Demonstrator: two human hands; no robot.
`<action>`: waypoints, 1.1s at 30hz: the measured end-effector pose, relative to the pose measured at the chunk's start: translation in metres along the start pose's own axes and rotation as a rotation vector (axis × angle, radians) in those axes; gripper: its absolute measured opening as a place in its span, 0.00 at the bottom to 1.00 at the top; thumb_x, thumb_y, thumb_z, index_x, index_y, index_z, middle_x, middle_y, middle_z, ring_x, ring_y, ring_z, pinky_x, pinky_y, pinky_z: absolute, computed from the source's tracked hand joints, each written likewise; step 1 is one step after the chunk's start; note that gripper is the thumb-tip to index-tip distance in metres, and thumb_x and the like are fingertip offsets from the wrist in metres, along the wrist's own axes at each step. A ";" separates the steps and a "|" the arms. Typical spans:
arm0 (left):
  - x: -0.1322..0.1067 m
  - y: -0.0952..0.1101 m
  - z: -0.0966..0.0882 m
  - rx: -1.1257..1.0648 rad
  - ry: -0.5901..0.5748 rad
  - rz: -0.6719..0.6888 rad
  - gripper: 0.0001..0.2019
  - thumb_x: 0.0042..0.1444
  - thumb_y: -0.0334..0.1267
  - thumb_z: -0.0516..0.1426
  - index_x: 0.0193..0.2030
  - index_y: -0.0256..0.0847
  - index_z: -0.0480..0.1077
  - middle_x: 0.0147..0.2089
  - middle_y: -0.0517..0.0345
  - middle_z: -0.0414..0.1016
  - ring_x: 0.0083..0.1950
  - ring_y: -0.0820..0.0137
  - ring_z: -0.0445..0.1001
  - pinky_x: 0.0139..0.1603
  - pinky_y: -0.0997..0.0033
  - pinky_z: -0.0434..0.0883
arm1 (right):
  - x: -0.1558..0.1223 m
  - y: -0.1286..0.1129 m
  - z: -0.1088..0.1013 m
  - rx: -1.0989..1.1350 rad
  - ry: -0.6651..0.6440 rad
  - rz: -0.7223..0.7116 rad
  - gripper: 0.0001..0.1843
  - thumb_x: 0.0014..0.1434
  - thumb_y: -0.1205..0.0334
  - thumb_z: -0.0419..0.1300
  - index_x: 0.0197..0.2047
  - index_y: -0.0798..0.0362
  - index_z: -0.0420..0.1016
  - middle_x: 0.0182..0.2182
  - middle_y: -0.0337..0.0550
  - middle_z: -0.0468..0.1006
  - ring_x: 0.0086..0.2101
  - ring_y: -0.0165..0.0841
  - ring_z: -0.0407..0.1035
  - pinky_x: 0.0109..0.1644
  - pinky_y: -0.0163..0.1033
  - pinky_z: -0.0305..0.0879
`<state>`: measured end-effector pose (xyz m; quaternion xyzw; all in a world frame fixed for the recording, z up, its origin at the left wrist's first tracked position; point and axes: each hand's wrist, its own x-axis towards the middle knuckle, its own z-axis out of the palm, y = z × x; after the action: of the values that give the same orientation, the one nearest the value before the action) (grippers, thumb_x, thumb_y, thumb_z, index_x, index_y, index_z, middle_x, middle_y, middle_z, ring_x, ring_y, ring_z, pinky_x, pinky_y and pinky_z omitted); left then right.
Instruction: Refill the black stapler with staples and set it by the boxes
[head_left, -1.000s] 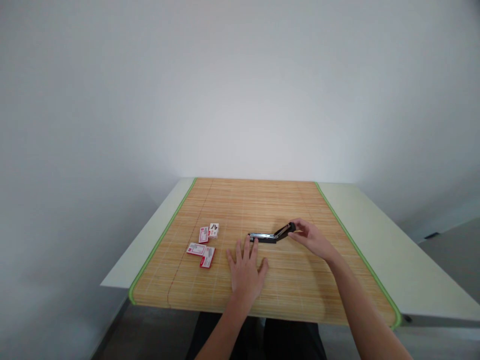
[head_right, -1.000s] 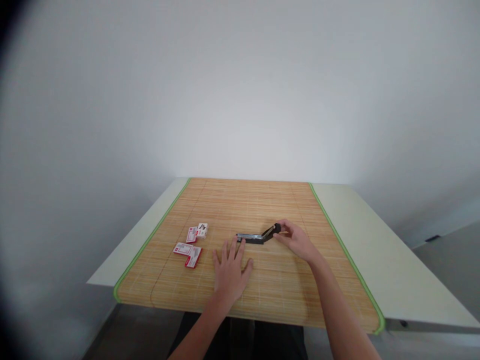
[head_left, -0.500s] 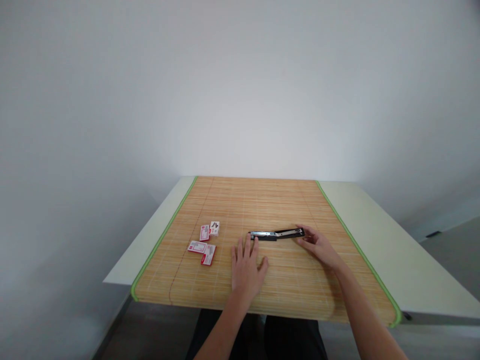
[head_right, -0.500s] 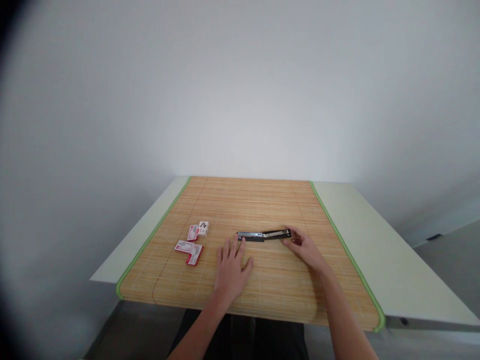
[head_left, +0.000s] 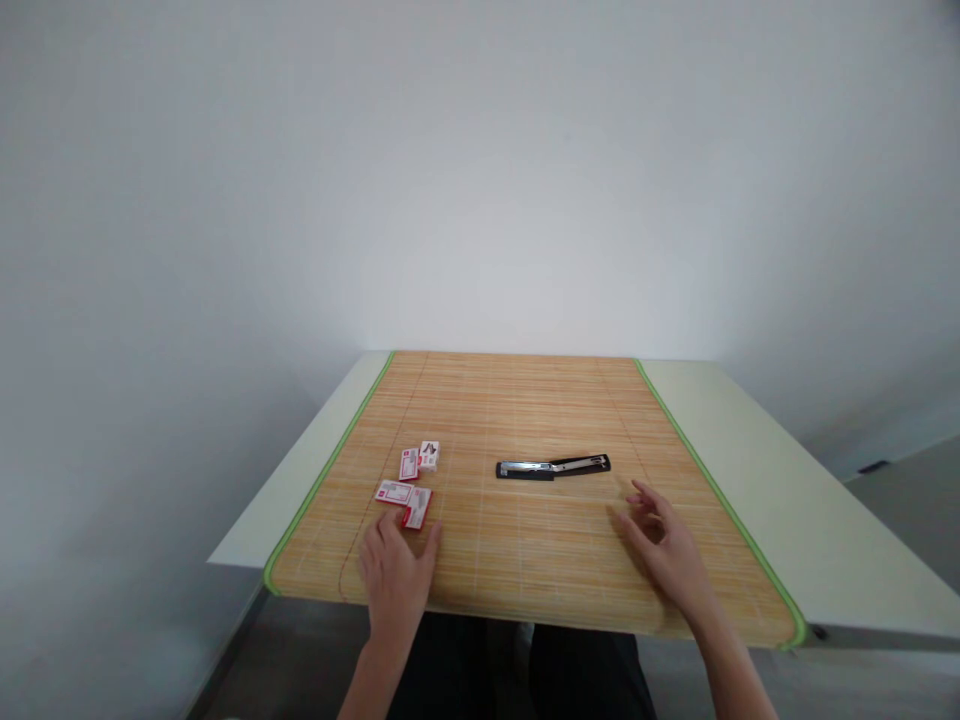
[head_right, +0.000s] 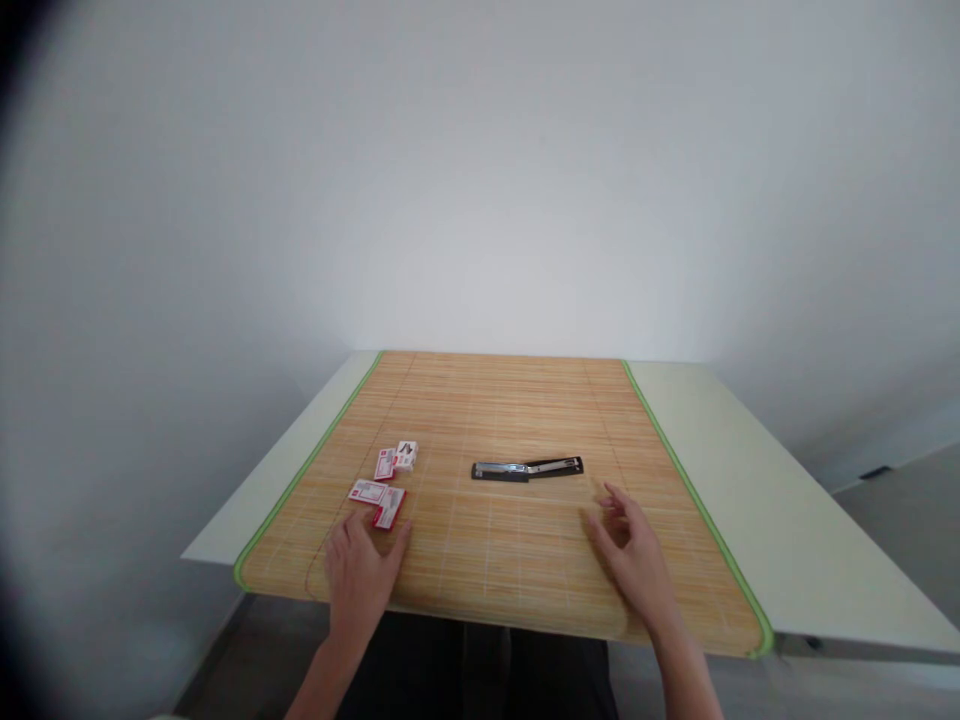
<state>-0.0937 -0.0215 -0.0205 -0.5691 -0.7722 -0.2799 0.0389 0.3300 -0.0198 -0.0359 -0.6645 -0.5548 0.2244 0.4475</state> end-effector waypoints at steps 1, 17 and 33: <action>0.000 -0.001 0.000 0.005 -0.040 0.002 0.22 0.65 0.52 0.57 0.58 0.40 0.67 0.53 0.44 0.71 0.58 0.48 0.69 0.58 0.46 0.66 | -0.006 -0.002 0.003 -0.003 -0.015 -0.002 0.35 0.62 0.39 0.62 0.66 0.46 0.67 0.48 0.48 0.79 0.44 0.41 0.75 0.53 0.49 0.74; 0.025 0.085 0.029 -0.490 -0.655 0.622 0.22 0.52 0.37 0.66 0.55 0.55 0.76 0.53 0.59 0.75 0.57 0.59 0.71 0.60 0.57 0.64 | -0.023 -0.065 0.060 -0.281 -0.366 -0.317 0.07 0.64 0.54 0.63 0.45 0.43 0.80 0.36 0.41 0.77 0.41 0.41 0.70 0.48 0.45 0.65; 0.029 0.076 0.029 -0.517 -0.684 0.587 0.29 0.47 0.48 0.72 0.56 0.52 0.74 0.54 0.58 0.75 0.56 0.58 0.71 0.59 0.58 0.65 | -0.004 -0.068 0.060 -0.283 -0.398 -0.264 0.30 0.54 0.52 0.71 0.60 0.43 0.73 0.38 0.40 0.76 0.41 0.41 0.69 0.47 0.44 0.62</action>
<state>-0.0279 0.0322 -0.0045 -0.8118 -0.4541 -0.2367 -0.2805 0.2451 -0.0042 -0.0094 -0.5851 -0.7396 0.2105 0.2576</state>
